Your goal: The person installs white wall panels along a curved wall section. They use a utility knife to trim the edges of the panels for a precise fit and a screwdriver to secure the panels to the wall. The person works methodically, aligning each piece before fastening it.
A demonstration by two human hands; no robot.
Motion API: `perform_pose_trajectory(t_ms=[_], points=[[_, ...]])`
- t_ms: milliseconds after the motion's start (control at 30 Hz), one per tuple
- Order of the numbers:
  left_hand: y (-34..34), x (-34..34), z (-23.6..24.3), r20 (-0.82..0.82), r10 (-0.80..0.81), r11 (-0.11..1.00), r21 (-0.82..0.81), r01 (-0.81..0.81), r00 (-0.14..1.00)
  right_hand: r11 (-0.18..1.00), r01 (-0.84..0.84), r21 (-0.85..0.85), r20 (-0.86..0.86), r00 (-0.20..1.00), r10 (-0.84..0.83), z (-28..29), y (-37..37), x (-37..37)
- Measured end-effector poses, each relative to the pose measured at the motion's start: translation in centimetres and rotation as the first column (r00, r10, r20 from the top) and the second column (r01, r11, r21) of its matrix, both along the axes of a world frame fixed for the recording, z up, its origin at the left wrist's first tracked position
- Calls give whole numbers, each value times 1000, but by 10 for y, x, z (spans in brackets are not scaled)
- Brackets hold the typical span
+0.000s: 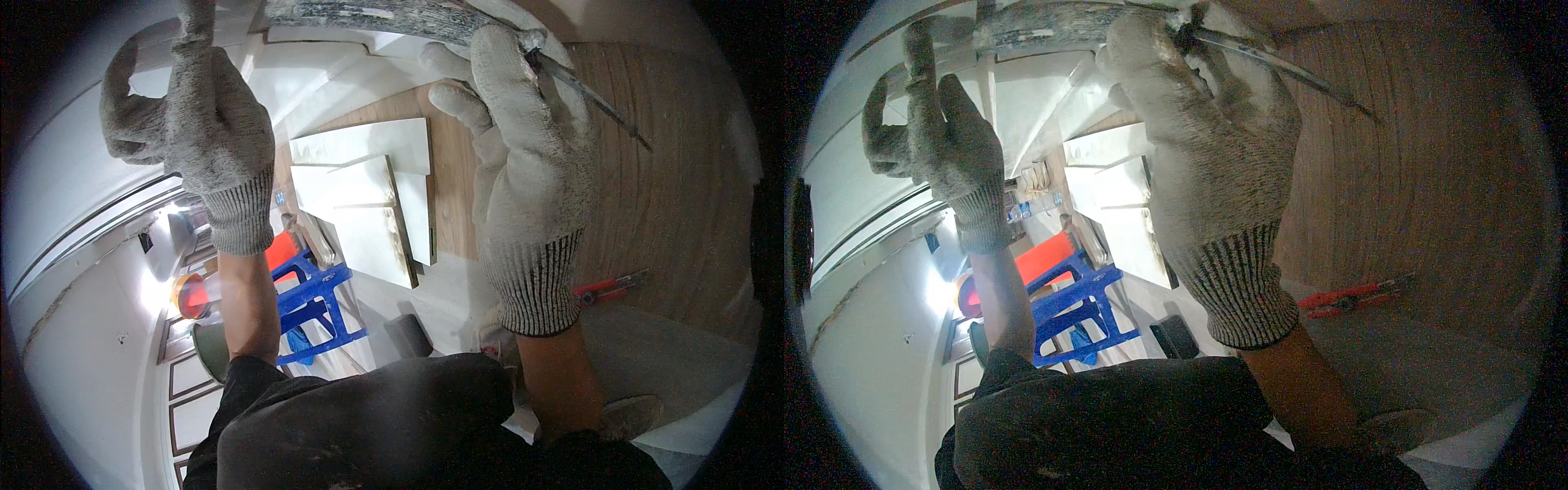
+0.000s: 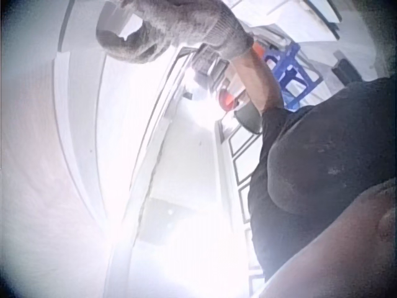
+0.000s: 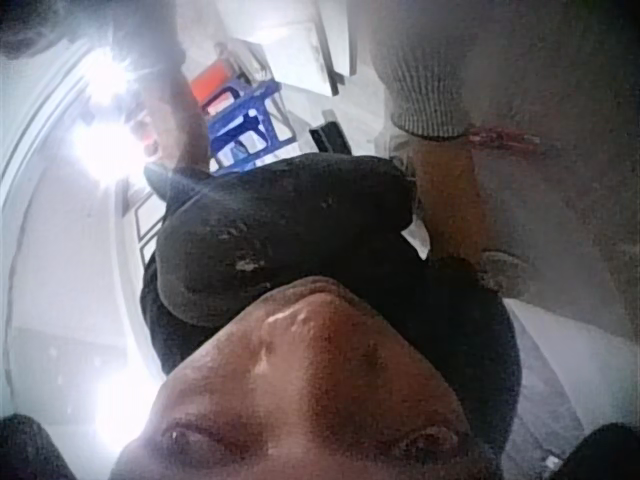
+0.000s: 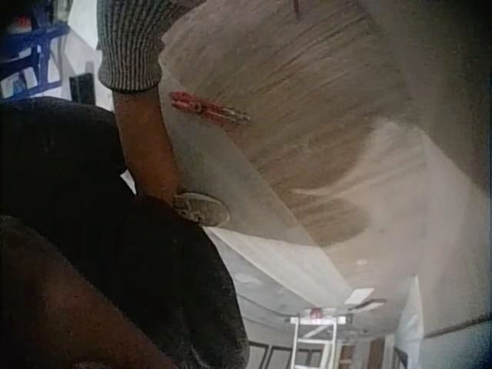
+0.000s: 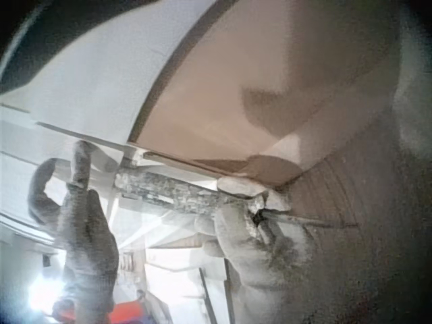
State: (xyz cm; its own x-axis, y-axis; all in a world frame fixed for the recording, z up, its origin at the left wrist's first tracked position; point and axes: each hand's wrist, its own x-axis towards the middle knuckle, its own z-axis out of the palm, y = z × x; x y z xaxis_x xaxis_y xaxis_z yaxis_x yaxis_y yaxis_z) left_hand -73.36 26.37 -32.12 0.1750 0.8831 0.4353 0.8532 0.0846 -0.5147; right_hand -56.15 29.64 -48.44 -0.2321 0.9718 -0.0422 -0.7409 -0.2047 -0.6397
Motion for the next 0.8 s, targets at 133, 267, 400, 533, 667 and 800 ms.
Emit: perform_pose_trajectory(t_ms=[133,267,400,533,667,800], points=[[2,-4,-5,-18,-19,999,35,20,1000,997,16,-82,118,993,-7,18,-6,7],[-2,-12,-3,-17,5,1000,31,-5,1000,964,-59,-258,-101,994,33,40,-9,12],[0,-13,1,-100,-53,998,19,55,994,943,-113,-314,-148,987,69,56,-23,18],[4,-15,3,-67,-93,996,-1,93,993,961,-109,-255,-51,994,99,61,-45,20],[0,-18,8,-57,15,1000,-15,-15,998,969,-112,-222,5,993,116,62,-53,19],[4,-29,12,-112,-227,973,-57,222,967,971,-124,-206,28,991,133,63,-57,20]])
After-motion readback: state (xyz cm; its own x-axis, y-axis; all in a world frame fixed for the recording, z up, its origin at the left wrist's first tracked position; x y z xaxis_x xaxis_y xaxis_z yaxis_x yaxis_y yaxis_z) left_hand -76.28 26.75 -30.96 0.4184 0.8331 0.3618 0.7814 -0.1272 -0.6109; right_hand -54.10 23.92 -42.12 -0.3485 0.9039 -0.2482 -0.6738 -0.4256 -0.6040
